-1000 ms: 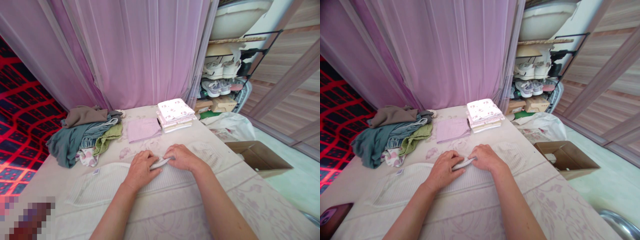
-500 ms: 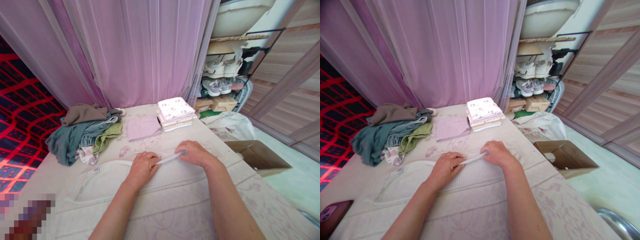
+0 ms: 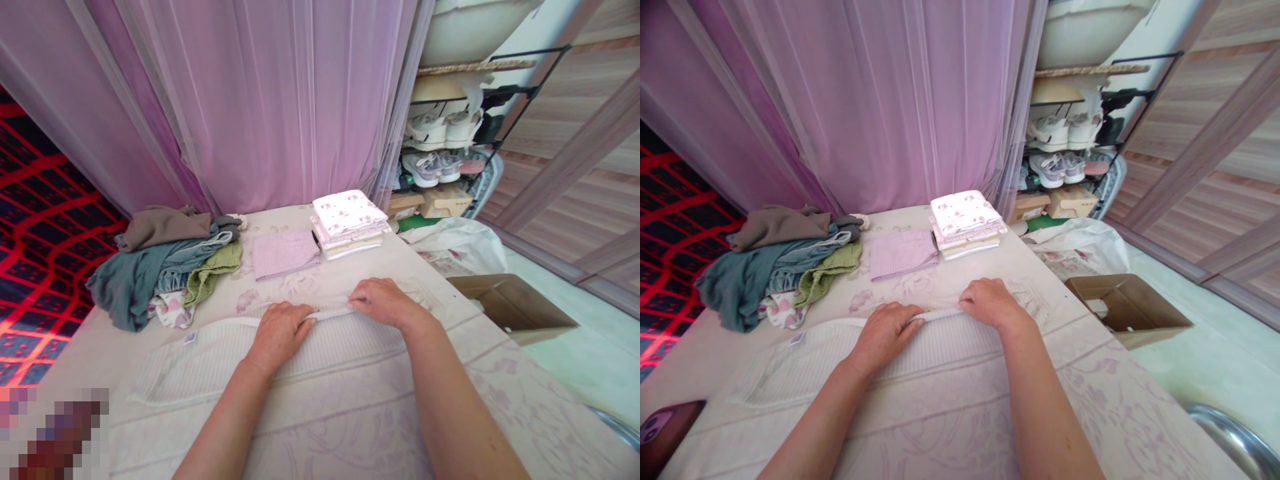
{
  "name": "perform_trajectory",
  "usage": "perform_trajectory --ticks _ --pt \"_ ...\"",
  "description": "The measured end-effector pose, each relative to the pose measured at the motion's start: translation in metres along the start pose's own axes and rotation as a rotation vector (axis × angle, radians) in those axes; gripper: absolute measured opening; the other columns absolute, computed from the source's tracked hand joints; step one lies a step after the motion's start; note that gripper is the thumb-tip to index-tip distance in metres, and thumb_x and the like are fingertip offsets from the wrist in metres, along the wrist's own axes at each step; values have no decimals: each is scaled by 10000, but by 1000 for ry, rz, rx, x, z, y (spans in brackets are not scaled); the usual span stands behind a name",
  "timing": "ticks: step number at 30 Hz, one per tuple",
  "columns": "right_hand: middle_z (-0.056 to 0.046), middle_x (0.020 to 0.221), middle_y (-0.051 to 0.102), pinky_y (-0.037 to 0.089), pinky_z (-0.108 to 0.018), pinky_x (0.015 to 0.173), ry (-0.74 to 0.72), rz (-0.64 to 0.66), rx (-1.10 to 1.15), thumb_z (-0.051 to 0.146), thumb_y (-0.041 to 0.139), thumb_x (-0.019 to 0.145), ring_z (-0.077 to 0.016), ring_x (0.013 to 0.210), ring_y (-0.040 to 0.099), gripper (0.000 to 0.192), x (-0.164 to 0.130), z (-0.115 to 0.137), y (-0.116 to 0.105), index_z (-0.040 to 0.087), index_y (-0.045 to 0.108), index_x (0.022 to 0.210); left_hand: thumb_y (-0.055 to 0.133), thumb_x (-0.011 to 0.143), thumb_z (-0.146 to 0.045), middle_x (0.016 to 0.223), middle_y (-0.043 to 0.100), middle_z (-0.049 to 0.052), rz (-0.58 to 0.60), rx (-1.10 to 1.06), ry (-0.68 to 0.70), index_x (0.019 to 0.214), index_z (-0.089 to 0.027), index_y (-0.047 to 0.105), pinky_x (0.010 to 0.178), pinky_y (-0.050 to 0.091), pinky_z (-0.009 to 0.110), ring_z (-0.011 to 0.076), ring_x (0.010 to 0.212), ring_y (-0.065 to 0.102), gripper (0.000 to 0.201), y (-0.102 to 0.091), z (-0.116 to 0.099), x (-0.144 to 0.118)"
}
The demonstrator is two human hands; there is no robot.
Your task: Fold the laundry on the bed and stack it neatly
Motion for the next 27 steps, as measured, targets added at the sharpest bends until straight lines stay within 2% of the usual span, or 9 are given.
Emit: perform_trajectory --ticks 3,7,10,14,18,23,27 --pt "-7 990 732 400 -302 816 -18 70 31 341 628 793 -216 977 631 181 0 0 3 302 746 924 408 949 -389 824 677 44 16 23 -27 1026 -255 648 752 408 330 220 822 606 286 1 1 1" --pt "-13 973 732 394 -287 795 11 77 -15 282 549 847 -195 953 634 204 4 0 3 276 742 912 393 950 -414 777 661 55 12 49 -107 1000 -236 646 746 411 331 222 779 614 314 -2 8 2" --pt "-47 975 727 383 -286 777 69 69 -104 276 452 899 -193 944 629 284 9 1 3 235 732 905 406 944 -422 801 678 56 -3 91 -212 1066 -245 634 768 410 334 226 811 625 313 -8 23 0" --pt "-55 969 723 359 -296 808 117 38 -141 302 430 915 -194 952 621 295 14 3 4 225 714 929 391 954 -374 925 705 50 -46 84 -291 1053 -243 648 790 414 322 217 891 633 305 -15 42 -4" --pt "-47 977 726 346 -305 824 142 3 -131 310 424 923 -189 950 620 296 16 2 7 236 708 958 390 952 -348 982 704 47 -61 50 -327 1020 -237 672 785 430 319 216 917 633 311 -11 53 -4" --pt "-50 973 724 344 -312 813 159 -3 -139 303 405 928 -193 944 614 319 15 2 8 244 718 943 421 941 -367 1109 693 52 -60 16 -395 1146 -232 640 838 432 338 230 1008 621 329 -4 60 -5" --pt "-68 971 707 346 -325 795 171 18 -165 324 413 924 -213 945 599 324 15 3 8 252 729 941 450 920 -376 990 694 63 -70 66 -398 1035 -229 685 814 431 358 246 947 616 299 -7 60 -4"
Point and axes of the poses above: each hand's wrist, its own x-axis towards the middle knuckle, its own y-axis out of the palm, z = x × y, the point moved 8 cm from there along x, towards the middle knuckle
